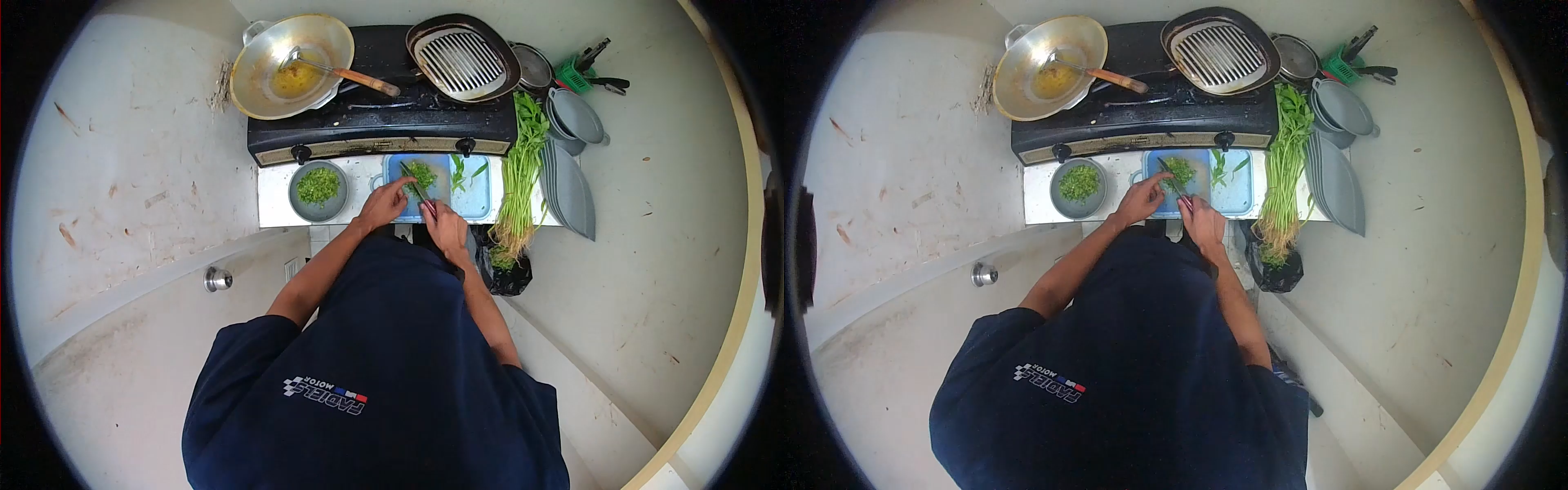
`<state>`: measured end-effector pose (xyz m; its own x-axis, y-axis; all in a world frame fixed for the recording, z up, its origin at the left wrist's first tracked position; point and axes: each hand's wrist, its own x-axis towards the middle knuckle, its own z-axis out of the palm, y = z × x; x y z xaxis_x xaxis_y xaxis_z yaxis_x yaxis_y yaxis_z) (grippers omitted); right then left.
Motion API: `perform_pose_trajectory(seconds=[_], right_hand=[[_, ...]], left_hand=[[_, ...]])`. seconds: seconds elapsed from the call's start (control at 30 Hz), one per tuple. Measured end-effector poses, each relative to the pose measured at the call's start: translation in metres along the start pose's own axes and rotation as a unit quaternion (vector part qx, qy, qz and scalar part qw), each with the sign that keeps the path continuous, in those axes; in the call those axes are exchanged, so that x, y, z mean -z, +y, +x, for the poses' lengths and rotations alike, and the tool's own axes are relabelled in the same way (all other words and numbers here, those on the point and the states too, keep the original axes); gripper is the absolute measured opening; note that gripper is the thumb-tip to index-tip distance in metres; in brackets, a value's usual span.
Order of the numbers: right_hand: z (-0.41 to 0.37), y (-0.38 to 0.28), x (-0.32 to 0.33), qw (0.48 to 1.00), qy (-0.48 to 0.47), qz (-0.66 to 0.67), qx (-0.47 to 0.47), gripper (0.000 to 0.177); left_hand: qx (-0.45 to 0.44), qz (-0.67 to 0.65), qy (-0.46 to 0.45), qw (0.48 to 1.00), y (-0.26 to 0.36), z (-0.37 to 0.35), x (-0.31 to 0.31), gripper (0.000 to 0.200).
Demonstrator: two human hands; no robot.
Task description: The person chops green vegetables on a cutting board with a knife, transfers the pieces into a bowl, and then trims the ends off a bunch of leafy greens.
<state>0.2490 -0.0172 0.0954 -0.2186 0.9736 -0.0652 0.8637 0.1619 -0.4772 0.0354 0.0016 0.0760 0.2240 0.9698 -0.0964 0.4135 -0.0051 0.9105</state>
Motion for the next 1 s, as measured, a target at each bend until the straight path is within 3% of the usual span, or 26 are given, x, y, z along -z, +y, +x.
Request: perform_pose_trajectory(seconds=[0.17, 0.37, 0.67, 0.87, 1.0], right_hand=[[-0.003, 0.007, 0.006, 0.999, 0.013, 0.007, 0.04, 0.032], [-0.002, 0.013, 0.006, 0.999, 0.018, 0.004, 0.038, 0.029], [0.0, 0.017, 0.005, 0.997, -0.005, 0.017, 0.07, 0.031], [-0.004, 0.023, 0.004, 0.999, -0.018, 0.03, 0.035, 0.031], [-0.011, 0.03, 0.012, 0.997, -0.03, 0.064, -0.005, 0.032]], left_hand=[[-0.035, 0.047, 0.003, 0.998, -0.01, 0.013, -0.01, 0.051], [0.025, 0.036, -0.011, 0.999, 0.008, 0.02, -0.009, 0.049], [0.023, 0.079, -0.076, 0.994, -0.001, 0.017, -0.008, 0.056], [0.069, 0.03, -0.021, 0.997, 0.006, 0.013, -0.005, 0.062], [0.073, 0.001, 0.021, 0.997, 0.008, 0.015, -0.006, 0.055]])
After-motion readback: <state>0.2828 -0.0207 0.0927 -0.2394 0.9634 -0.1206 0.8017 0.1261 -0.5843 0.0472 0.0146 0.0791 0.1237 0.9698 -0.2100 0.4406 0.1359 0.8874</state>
